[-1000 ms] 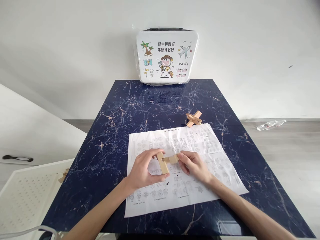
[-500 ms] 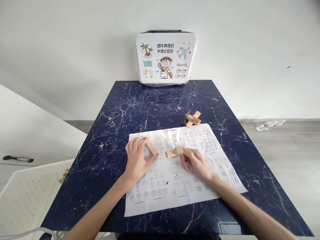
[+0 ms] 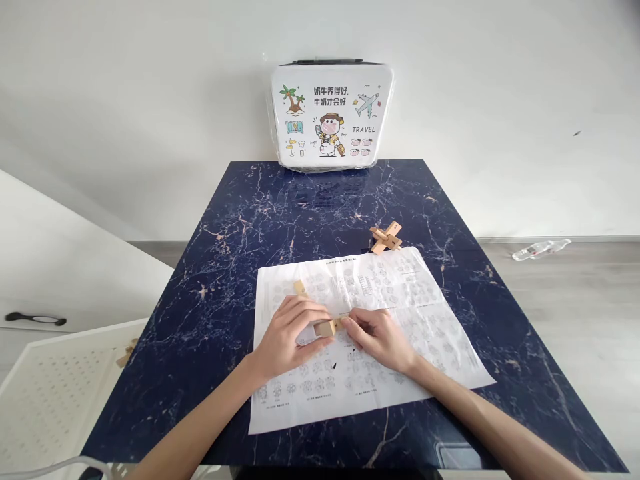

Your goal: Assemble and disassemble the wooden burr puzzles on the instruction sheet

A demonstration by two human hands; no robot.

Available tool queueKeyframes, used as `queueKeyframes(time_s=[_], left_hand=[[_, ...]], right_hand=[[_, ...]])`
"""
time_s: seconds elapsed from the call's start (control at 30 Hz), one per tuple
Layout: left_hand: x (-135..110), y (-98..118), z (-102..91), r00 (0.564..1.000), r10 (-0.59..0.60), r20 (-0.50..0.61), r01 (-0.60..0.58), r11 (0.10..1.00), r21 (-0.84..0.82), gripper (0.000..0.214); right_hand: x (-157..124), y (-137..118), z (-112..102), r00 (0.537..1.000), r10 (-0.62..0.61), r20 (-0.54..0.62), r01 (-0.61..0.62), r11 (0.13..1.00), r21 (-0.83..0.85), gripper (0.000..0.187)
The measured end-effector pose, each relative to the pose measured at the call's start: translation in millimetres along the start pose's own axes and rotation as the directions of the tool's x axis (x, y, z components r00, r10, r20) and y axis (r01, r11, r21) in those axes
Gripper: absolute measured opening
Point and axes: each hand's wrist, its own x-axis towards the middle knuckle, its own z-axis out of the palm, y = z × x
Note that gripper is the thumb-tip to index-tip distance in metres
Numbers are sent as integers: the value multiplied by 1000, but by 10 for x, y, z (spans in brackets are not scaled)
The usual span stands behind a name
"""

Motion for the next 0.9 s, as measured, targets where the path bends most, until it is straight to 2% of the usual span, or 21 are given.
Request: queueKeyframes(time_s=[0.17,0.3,0.4,0.53,0.63,0.73,0.9], left_hand=[[23,38,-3,994,-107,-18,106,992,-72,4],[52,88,-35,965,-264,-10,257,946,-197,13],[84,116,-66,939,-342,44,339,895,-290,17],[119,143,-98,932,-356,75,360,871,-334,22],[126,154,-107,930,-359,81,363,860,-358,21],[122,157,-112,928,-360,100,369,845,-386,20],[117,166,-110,926,-360,109,373,842,-390,23]], right_hand=[[-20,23,6,992,-123,9,124,991,-59,56],[-40,32,-2,959,-278,63,281,958,-49,51],[-49,40,-8,926,-366,87,370,928,-33,48],[-61,63,0,879,-470,83,474,880,-38,46],[-71,75,7,842,-534,76,539,833,-124,44],[-77,61,8,782,-616,88,619,755,-216,43],[-72,-2,-2,696,-713,85,706,658,-263,39]])
